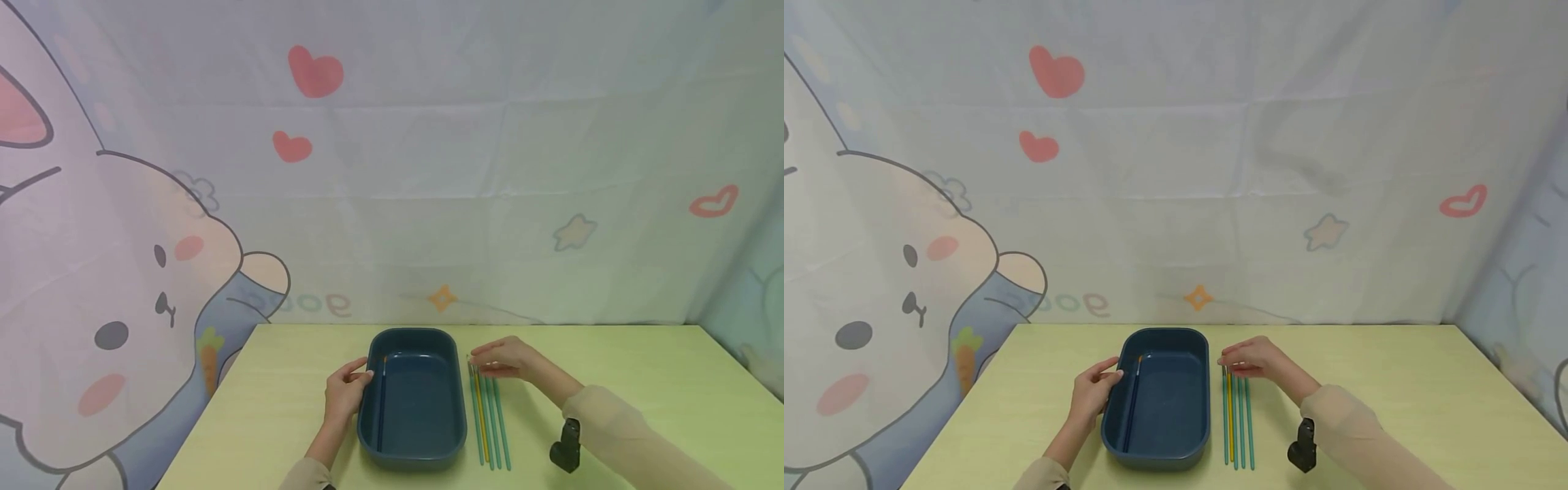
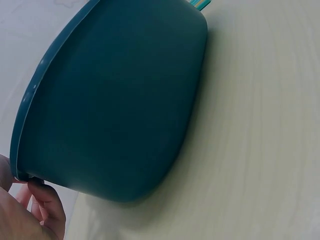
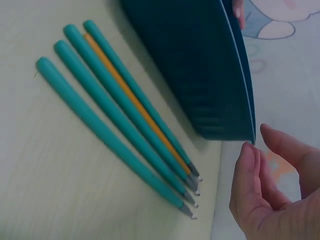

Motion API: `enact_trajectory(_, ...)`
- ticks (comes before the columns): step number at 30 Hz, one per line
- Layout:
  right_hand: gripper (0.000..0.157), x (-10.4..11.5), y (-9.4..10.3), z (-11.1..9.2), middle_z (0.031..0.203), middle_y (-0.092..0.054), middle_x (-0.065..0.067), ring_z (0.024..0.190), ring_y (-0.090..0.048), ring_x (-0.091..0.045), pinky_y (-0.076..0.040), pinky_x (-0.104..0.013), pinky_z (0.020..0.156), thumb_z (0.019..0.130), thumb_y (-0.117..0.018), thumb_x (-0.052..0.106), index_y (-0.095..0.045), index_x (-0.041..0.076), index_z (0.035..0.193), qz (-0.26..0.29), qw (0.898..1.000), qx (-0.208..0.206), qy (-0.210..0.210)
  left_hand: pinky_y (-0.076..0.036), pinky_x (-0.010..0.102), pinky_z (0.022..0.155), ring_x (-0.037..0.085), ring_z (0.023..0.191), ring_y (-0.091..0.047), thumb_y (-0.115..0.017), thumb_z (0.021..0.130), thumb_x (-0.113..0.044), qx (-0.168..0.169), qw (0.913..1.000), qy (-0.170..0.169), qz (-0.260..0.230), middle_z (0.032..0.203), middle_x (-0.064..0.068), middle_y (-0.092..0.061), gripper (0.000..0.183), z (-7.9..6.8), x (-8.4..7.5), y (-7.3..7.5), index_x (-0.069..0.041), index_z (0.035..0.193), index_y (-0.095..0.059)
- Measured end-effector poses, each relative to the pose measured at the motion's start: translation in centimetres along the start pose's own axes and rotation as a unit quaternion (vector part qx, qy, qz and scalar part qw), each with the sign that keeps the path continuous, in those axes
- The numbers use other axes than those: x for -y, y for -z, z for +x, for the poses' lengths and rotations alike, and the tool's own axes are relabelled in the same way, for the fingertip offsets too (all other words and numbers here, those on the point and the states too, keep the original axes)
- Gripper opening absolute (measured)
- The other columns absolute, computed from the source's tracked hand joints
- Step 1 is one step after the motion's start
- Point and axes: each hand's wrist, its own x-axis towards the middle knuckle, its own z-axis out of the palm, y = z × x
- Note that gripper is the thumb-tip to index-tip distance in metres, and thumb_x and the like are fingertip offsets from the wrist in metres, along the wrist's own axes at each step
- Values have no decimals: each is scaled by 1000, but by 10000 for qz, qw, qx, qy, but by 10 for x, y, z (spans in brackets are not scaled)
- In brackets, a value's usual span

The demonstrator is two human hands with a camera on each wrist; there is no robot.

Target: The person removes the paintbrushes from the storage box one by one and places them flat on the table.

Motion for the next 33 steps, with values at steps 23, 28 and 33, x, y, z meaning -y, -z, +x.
enact_trajectory(23,50,27,-42,14,82,-71,-2,68,-65,-6,-54,-20,62,81,-71,4,-55,-13,125,218,9992,98,331,-51,25,53,15,70,-60,-68,85,-7,-20,9999,-100,-36,83,6,-61,34,-1,0,0,0,118,-66)
enact_trajectory(28,51,31,-51,19,86,-72,-5,70,-66,-7,-54,-20,62,82,-71,4,-53,-13,126,207,9990,134,376,-48,22,51,16,70,-57,-68,85,-8,-73,9999,-96,7,82,5,-59,33,0,-1,0,-1,117,-67)
enact_trajectory(33,50,34,-59,24,90,-73,-6,72,-67,-9,-55,-22,64,82,-71,4,-54,-12,126,121,9994,85,318,-48,22,51,15,70,-56,-68,85,-7,-78,9999,-78,-3,82,6,-58,33,0,0,-1,0,117,-67)
